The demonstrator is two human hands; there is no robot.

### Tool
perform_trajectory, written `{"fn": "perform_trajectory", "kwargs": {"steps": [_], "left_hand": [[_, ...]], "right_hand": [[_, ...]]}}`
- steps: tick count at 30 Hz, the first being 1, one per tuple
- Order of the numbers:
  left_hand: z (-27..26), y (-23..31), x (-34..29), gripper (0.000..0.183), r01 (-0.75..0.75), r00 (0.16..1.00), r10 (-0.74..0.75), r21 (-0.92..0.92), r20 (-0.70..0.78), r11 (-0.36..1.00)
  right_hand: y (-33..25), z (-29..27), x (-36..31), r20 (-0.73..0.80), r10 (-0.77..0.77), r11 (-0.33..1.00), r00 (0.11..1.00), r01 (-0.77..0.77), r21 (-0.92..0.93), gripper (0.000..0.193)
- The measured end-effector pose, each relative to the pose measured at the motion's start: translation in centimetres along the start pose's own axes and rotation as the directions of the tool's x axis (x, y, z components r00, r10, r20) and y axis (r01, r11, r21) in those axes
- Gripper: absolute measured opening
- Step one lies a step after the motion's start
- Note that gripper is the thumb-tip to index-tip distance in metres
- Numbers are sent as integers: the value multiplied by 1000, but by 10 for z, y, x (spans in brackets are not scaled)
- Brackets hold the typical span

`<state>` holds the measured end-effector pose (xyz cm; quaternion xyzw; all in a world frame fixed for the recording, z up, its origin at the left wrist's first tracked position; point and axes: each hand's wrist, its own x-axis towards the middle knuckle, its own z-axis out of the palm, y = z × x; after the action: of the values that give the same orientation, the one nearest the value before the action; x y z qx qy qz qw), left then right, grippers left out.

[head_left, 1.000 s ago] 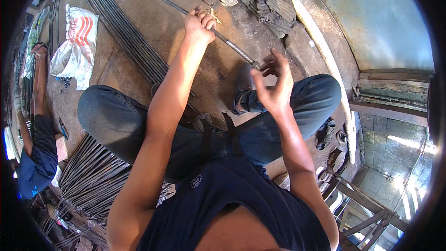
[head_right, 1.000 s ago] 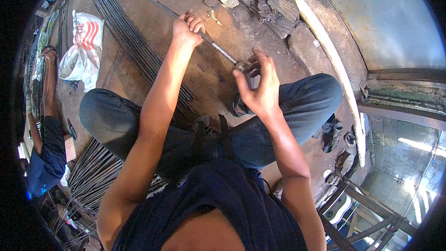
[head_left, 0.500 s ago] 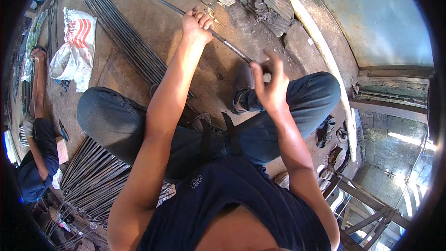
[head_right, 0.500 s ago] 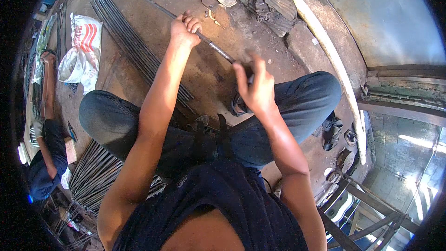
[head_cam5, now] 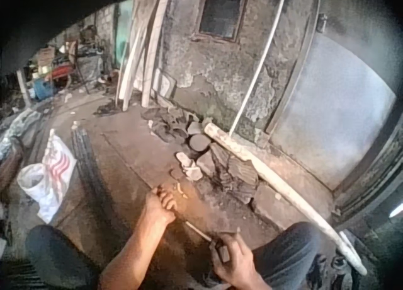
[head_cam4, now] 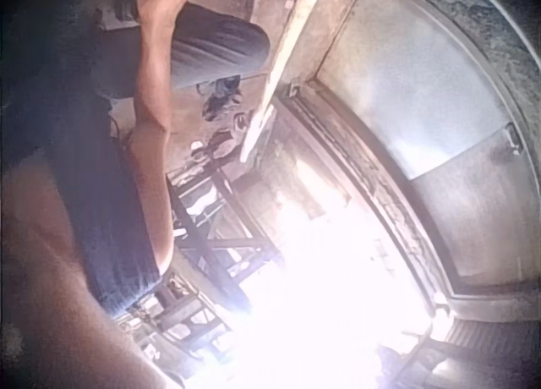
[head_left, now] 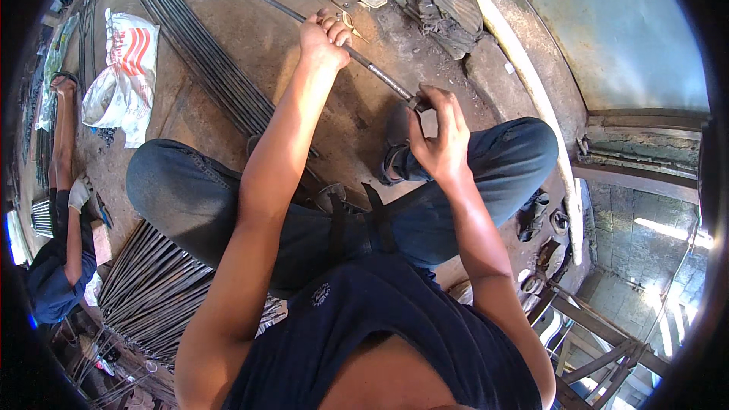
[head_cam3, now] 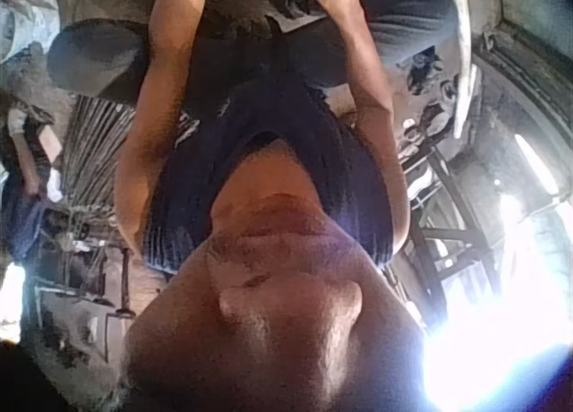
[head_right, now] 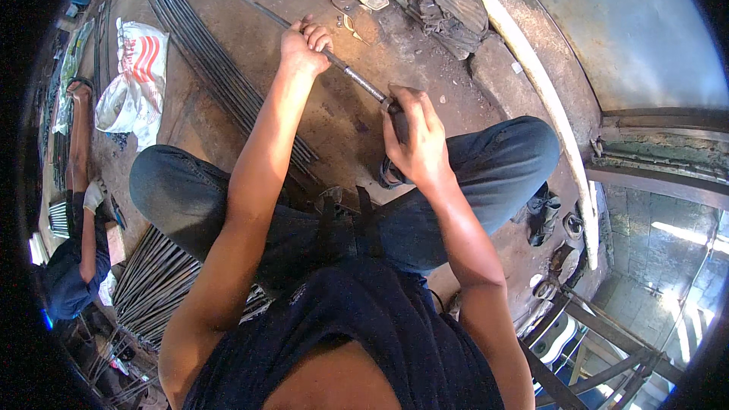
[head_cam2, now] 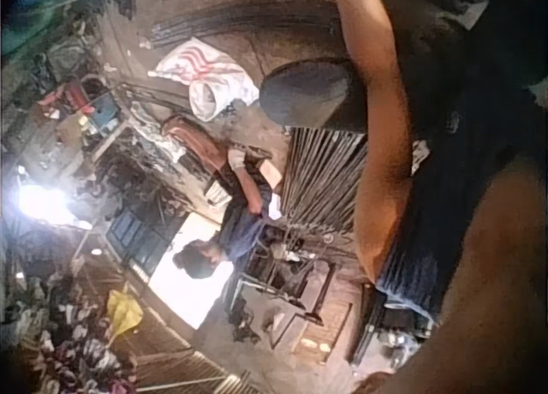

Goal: Threading washers and nuts onto long metal rods and organizing them.

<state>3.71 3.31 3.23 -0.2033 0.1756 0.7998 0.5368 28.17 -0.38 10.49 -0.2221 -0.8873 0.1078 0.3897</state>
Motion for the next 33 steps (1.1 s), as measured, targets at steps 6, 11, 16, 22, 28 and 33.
{"fn": "perform_trajectory", "kwargs": {"steps": [6, 11, 16, 22, 28, 33], "left_hand": [[4, 0, -2, 28, -9, 1000, 9, -9, -23, 1000], [0, -1, -2, 28, -9, 1000, 10, 16, -28, 1000], [-2, -3, -1, 27, -21, 998, 23, 38, -50, 999], [-2, -3, 0, 24, -19, 998, 23, 59, -57, 998], [-4, -6, 2, 20, -6, 999, 7, 37, -33, 999], [-6, -6, 5, 18, -8, 999, 11, 49, -52, 999]], "right_hand": [[-1, 3, -7, 45, 200, 974, 979, -204, 94, 38], [-1, 0, -5, 106, 97, 994, 990, -102, 39, 23], [-7, -2, -1, 323, 506, 849, 800, -528, -24, 23], [-5, 3, -7, 184, 367, 924, 912, -380, 40, 35], [-2, 4, -8, 149, 274, 956, 950, -286, 64, 30], [12, 7, -11, 353, 511, 844, 784, -536, -32, 20]]}}
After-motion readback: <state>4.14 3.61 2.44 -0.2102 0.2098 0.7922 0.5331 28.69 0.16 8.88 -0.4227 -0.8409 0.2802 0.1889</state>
